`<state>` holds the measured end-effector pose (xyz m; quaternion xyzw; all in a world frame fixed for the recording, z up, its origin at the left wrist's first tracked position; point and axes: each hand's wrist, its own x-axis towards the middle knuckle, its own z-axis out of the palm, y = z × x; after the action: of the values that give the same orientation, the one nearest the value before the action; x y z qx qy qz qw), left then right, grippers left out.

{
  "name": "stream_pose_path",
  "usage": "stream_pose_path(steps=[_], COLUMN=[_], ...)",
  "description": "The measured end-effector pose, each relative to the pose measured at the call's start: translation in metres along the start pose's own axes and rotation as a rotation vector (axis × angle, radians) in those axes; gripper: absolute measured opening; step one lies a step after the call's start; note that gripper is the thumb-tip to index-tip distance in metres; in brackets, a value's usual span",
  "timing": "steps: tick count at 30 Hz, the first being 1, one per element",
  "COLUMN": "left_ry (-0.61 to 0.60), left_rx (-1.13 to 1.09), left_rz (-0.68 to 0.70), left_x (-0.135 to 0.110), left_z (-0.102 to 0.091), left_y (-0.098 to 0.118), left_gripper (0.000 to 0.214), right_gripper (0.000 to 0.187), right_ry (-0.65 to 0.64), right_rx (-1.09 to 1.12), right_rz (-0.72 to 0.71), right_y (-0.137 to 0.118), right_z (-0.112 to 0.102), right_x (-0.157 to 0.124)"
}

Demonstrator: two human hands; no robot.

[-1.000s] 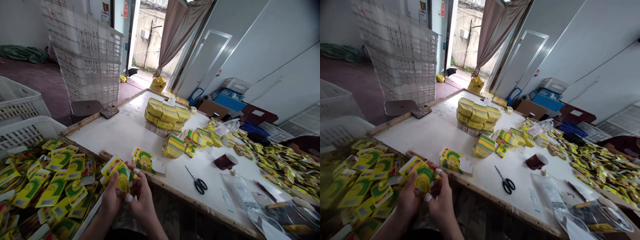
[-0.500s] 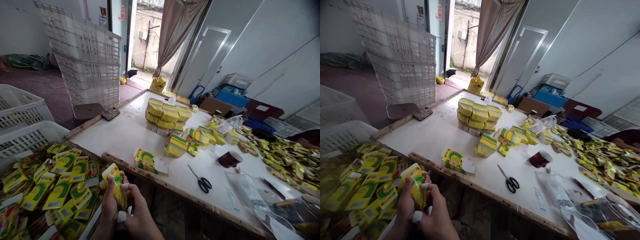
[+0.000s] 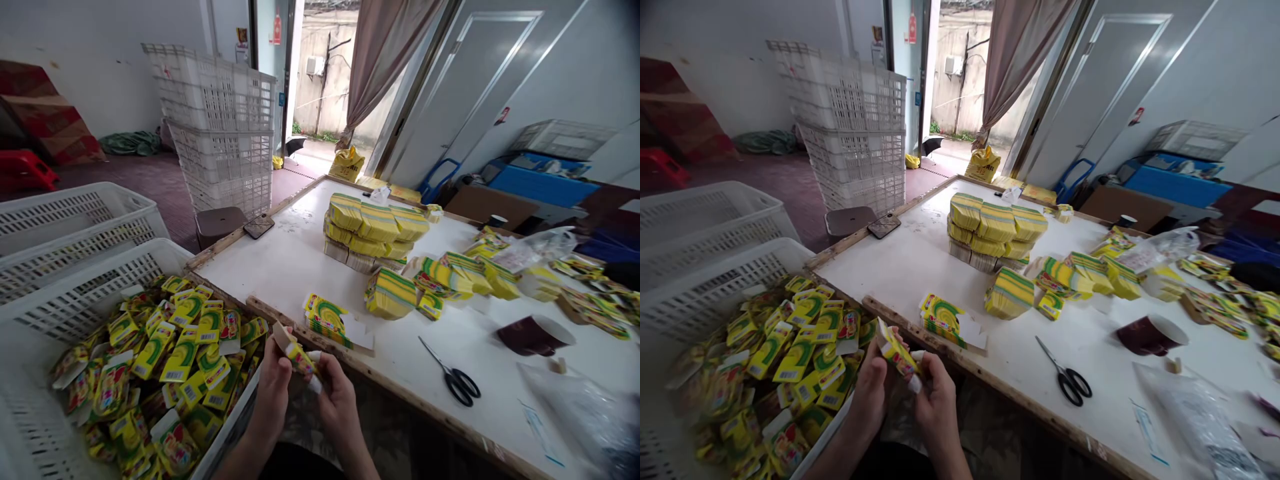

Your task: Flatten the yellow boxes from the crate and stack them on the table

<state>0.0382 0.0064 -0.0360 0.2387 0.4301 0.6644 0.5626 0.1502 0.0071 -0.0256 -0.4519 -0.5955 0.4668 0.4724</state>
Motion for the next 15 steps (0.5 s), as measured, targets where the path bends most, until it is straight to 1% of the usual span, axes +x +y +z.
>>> stream_pose_path(steps=[2,3,5,7,8,9,10,12,13,14,15], left_ry=[0.006,-0.002,-0.069,-0.176,-0.215,-0.287,-0.320,-0.432,-0.524,-0.625,-0.711], left_rx=[-0.010,0.005,0.073,0.125,0.138,0.152,0.203,0.418,0.551,0.677,0.782], left_rz=[0.007,0.009,0.022,0.046,0.054,0.062,0.071,0.052,0.035,0.022,0.020], left_x=[0.000,0.001,0.007,0.014,0.018,0.021,0.023,0.024,0.023,0.021,0.018], left_z=[-0.001,-0.002,-0.006,-0.012,-0.015,-0.018,-0.020,-0.019,-0.017,-0.014,-0.010], left_y=[0.001,0.003,0.014,0.033,0.044,0.055,0.064,0.076,0.078,0.077,0.073], left_gripper=[0.037,0.032,0.030,0.041,0.051,0.067,0.074,0.084,0.086,0.085,0.079], right_gripper=[0.010,0.009,0.010,0.016,0.021,0.025,0.028,0.030,0.031,0.031,0.030], right_ry=[0.026,0.031,0.034,0.045,0.042,0.024,-0.013,-0.127,-0.186,-0.213,-0.196], right_rx=[-0.074,-0.105,-0.187,-0.331,-0.428,-0.527,-0.618,-0.742,-0.770,-0.775,-0.761], right_rz=[-0.022,-0.029,-0.081,-0.191,-0.256,-0.319,-0.374,-0.450,-0.469,-0.485,-0.499], right_y=[0.001,0.002,0.001,-0.001,-0.003,-0.006,-0.009,-0.015,-0.017,-0.018,-0.018], right_z=[-0.010,-0.016,-0.028,-0.040,-0.046,-0.051,-0.054,-0.057,-0.057,-0.055,-0.053], right_x=[0.002,0.003,0.004,0.006,0.006,0.006,0.006,0.003,0.000,-0.003,-0.006])
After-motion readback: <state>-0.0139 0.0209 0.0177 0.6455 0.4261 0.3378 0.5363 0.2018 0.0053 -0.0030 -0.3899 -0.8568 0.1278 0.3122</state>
